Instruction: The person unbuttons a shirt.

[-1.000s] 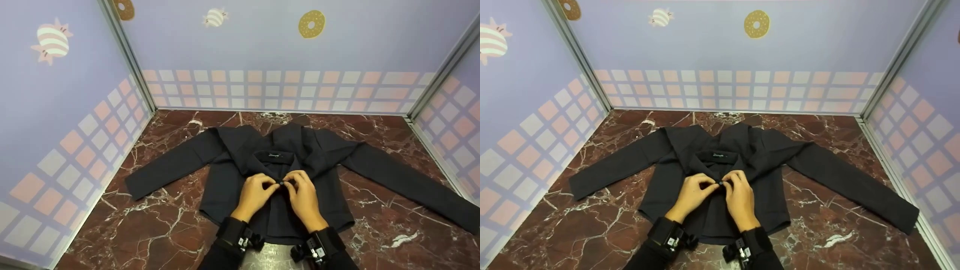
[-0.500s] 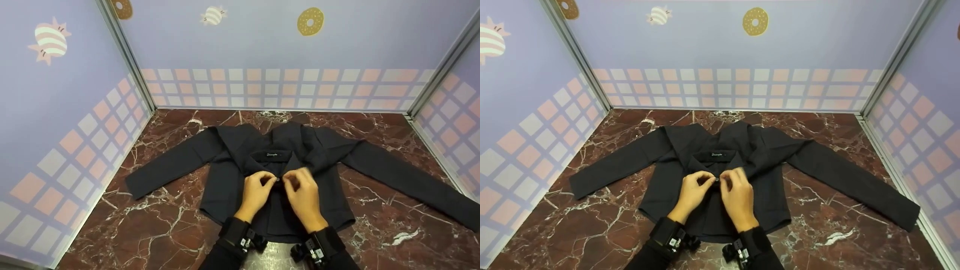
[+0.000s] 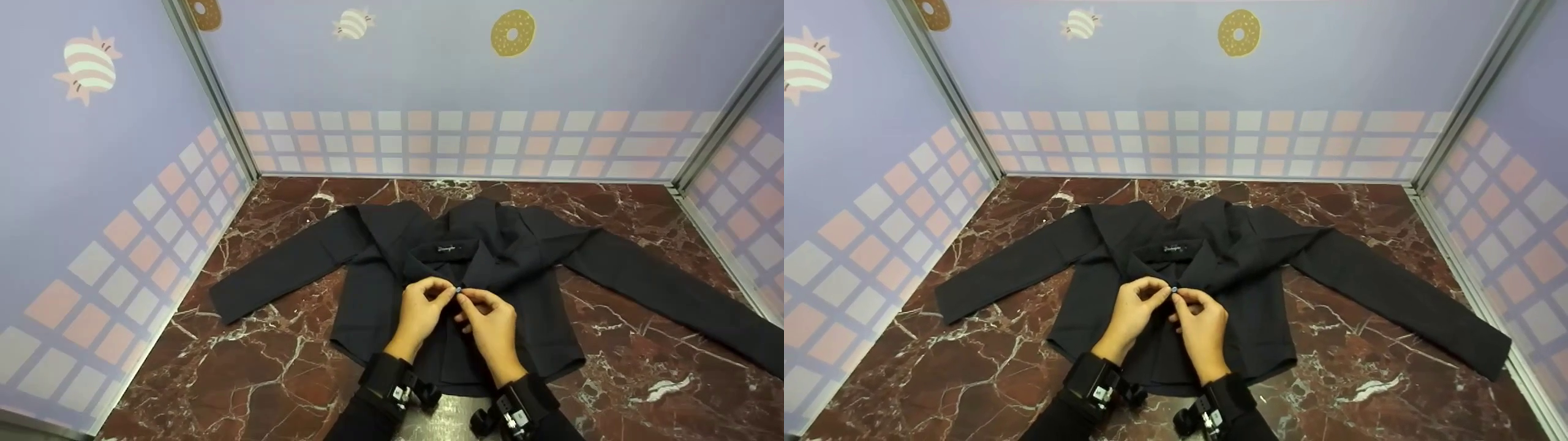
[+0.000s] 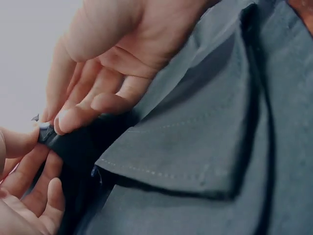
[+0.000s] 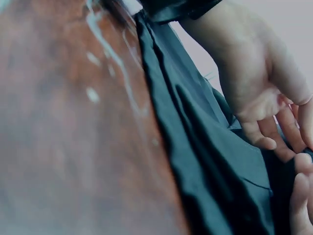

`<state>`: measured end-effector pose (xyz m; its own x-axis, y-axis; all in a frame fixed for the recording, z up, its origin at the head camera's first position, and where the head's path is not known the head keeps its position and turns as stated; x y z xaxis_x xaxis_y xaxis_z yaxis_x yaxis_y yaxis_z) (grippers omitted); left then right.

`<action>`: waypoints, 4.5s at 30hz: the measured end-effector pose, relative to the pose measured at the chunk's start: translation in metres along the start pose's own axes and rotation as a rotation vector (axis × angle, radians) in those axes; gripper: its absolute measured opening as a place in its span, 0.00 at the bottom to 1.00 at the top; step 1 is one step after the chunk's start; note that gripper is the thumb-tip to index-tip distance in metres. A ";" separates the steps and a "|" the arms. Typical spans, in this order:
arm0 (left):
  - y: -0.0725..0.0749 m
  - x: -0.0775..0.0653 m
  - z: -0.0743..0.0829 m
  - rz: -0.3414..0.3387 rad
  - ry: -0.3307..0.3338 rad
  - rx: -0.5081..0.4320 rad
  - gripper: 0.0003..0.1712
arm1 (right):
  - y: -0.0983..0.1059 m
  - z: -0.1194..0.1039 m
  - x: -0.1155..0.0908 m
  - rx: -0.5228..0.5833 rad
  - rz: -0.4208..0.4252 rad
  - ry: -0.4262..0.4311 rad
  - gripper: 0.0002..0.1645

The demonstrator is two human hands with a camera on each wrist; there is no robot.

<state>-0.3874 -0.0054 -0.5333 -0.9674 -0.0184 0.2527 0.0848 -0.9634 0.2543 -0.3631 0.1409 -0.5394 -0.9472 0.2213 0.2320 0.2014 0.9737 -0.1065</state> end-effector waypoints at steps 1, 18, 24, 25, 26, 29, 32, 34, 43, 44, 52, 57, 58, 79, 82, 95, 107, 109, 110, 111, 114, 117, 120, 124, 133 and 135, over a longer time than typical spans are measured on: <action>0.000 0.000 -0.001 -0.013 -0.003 -0.016 0.03 | 0.000 0.001 0.000 0.036 0.008 -0.039 0.09; -0.003 -0.003 0.007 -0.025 -0.129 0.123 0.06 | 0.011 0.002 0.008 -0.116 -0.130 0.042 0.06; -0.003 -0.003 0.006 0.012 -0.145 0.153 0.05 | 0.010 0.000 0.008 -0.204 -0.149 0.075 0.06; -0.003 -0.003 0.006 0.014 -0.151 0.160 0.05 | 0.010 0.000 0.008 -0.213 -0.145 0.079 0.06; -0.002 -0.003 0.006 0.014 -0.157 0.165 0.06 | 0.010 0.000 0.008 -0.218 -0.140 0.082 0.06; -0.001 -0.003 0.006 0.011 -0.173 0.171 0.06 | 0.010 0.001 0.008 -0.207 -0.125 0.080 0.06; 0.000 -0.003 0.005 -0.002 -0.177 0.180 0.05 | 0.010 0.003 0.009 -0.193 -0.115 0.071 0.06; 0.001 -0.004 0.005 -0.005 -0.177 0.183 0.04 | 0.010 0.004 0.009 -0.183 -0.113 0.070 0.06; -0.004 -0.007 0.013 0.025 -0.228 0.315 0.05 | 0.010 -0.001 0.007 -0.327 -0.149 0.300 0.05; -0.004 -0.007 0.014 0.026 -0.232 0.329 0.05 | 0.010 -0.001 0.007 -0.349 -0.146 0.327 0.06; -0.004 -0.010 0.016 0.049 -0.344 0.433 0.05 | 0.009 -0.005 0.006 -0.359 -0.144 0.240 0.05; -0.006 -0.011 0.018 0.026 -0.442 0.485 0.04 | 0.011 -0.005 0.006 -0.269 -0.114 0.048 0.03; -0.006 -0.011 0.019 0.019 -0.451 0.485 0.04 | 0.011 -0.004 0.006 -0.240 -0.107 0.012 0.03; -0.003 -0.011 0.021 -0.072 -0.439 0.416 0.02 | 0.017 0.004 0.005 0.316 -0.112 -0.505 0.08; 0.001 -0.008 0.022 -0.039 -0.420 0.362 0.03 | 0.018 0.005 0.006 0.378 -0.124 -0.522 0.10; 0.000 -0.007 0.021 -0.010 -0.398 0.397 0.03 | 0.014 0.005 0.007 0.296 -0.131 -0.428 0.06; 0.000 -0.009 0.022 0.018 -0.420 0.443 0.02 | 0.015 -0.003 0.005 0.057 -0.102 -0.263 0.11; 0.004 -0.007 0.022 0.047 -0.421 0.433 0.02 | 0.018 -0.005 0.007 0.059 -0.067 -0.247 0.09; 0.006 -0.005 0.022 0.069 -0.416 0.422 0.02 | 0.020 -0.006 0.009 0.066 -0.045 -0.240 0.08; 0.009 -0.003 0.021 0.098 -0.405 0.413 0.02 | 0.022 -0.007 0.010 0.074 -0.017 -0.233 0.08; 0.021 0.002 0.018 0.204 -0.353 0.400 0.02 | 0.031 -0.010 0.017 0.130 0.080 -0.219 0.06; 0.034 0.006 0.015 0.284 -0.268 0.418 0.03 | 0.040 -0.011 0.022 0.186 0.161 -0.219 0.07; 0.040 0.007 0.014 0.298 -0.208 0.456 0.03 | 0.044 -0.012 0.025 0.219 0.183 -0.232 0.08; 0.039 0.004 0.016 0.280 -0.230 0.515 0.04 | 0.043 -0.013 0.024 0.232 0.157 -0.234 0.08; 0.022 -0.007 0.028 0.023 -0.638 0.673 0.11 | 0.037 -0.015 0.021 0.294 0.092 -0.197 0.08; 0.017 -0.011 0.029 -0.076 -0.669 0.782 0.09 | 0.034 -0.016 0.019 0.318 0.062 -0.190 0.08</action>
<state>-0.3686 -0.0138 -0.5047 -0.6658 0.4182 0.6179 0.3923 -0.5082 0.7667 -0.3702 0.1786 -0.5227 -0.9710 0.2364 0.0349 0.2009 0.8865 -0.4168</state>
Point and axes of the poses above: each hand's wrist, its own x-axis towards the middle knuckle, its own y-axis out of the back of the hand, z = x × y, the point moved 3 cm from there along x, towards the middle knuckle, and after that the axes turned 8 degrees about x, right-handed, at the moved point
